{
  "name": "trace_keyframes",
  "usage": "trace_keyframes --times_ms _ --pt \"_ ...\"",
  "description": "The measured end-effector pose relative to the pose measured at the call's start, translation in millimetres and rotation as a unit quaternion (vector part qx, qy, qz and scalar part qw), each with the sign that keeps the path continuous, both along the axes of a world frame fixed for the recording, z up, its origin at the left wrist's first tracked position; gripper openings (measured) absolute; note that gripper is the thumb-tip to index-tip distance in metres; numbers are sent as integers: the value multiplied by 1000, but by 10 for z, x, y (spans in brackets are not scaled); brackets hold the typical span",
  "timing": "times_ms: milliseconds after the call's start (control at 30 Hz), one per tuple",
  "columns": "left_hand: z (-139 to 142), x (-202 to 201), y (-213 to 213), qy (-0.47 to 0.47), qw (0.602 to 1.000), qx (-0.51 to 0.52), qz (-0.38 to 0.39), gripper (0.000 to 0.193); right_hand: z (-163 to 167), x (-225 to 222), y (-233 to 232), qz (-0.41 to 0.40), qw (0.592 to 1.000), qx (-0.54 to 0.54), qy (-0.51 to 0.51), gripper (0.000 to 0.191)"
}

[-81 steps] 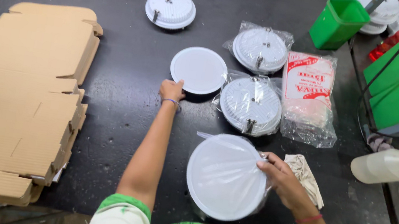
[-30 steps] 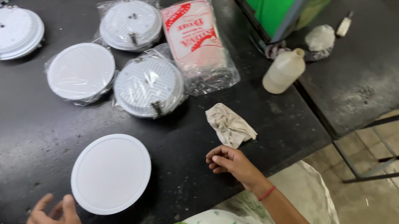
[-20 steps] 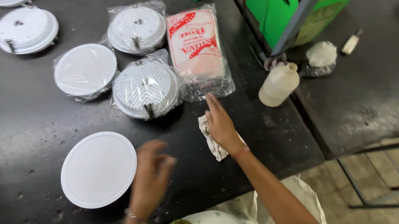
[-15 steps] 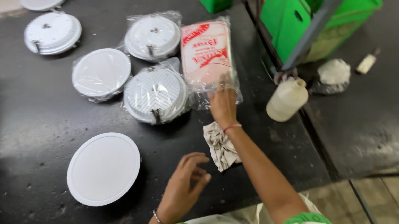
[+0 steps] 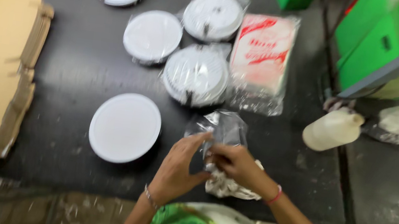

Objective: The person wipes white circular LED light fixtures with a cloth, then places each into a clear plastic bag and seals it. The person repeats this process for several units, stacking the packaged items on the table. The person also moves a large white sack at the end.

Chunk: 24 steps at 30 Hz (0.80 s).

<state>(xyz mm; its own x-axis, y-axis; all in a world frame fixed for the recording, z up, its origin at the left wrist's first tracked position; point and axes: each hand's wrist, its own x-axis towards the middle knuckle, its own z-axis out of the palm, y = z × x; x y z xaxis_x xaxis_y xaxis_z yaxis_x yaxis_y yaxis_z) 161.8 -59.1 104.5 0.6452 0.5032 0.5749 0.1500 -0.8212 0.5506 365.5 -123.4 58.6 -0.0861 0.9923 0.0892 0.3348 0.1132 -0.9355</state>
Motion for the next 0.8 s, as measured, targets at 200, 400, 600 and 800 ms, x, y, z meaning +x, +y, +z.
trace_keyframes --times_ms 200,400,600,800 --pt "-43 -195 126 3 947 -306 103 34 392 142 146 -91 990 -53 94 8" --pt "12 -677 423 -66 943 -302 120 13 534 154 330 -105 983 46 142 7" --pt "54 -1059 516 -206 875 -394 193 16 579 -112 635 -122 967 63 215 11" --pt "131 -1380 495 -249 862 -357 261 15 707 -450 782 -76 974 36 212 14"
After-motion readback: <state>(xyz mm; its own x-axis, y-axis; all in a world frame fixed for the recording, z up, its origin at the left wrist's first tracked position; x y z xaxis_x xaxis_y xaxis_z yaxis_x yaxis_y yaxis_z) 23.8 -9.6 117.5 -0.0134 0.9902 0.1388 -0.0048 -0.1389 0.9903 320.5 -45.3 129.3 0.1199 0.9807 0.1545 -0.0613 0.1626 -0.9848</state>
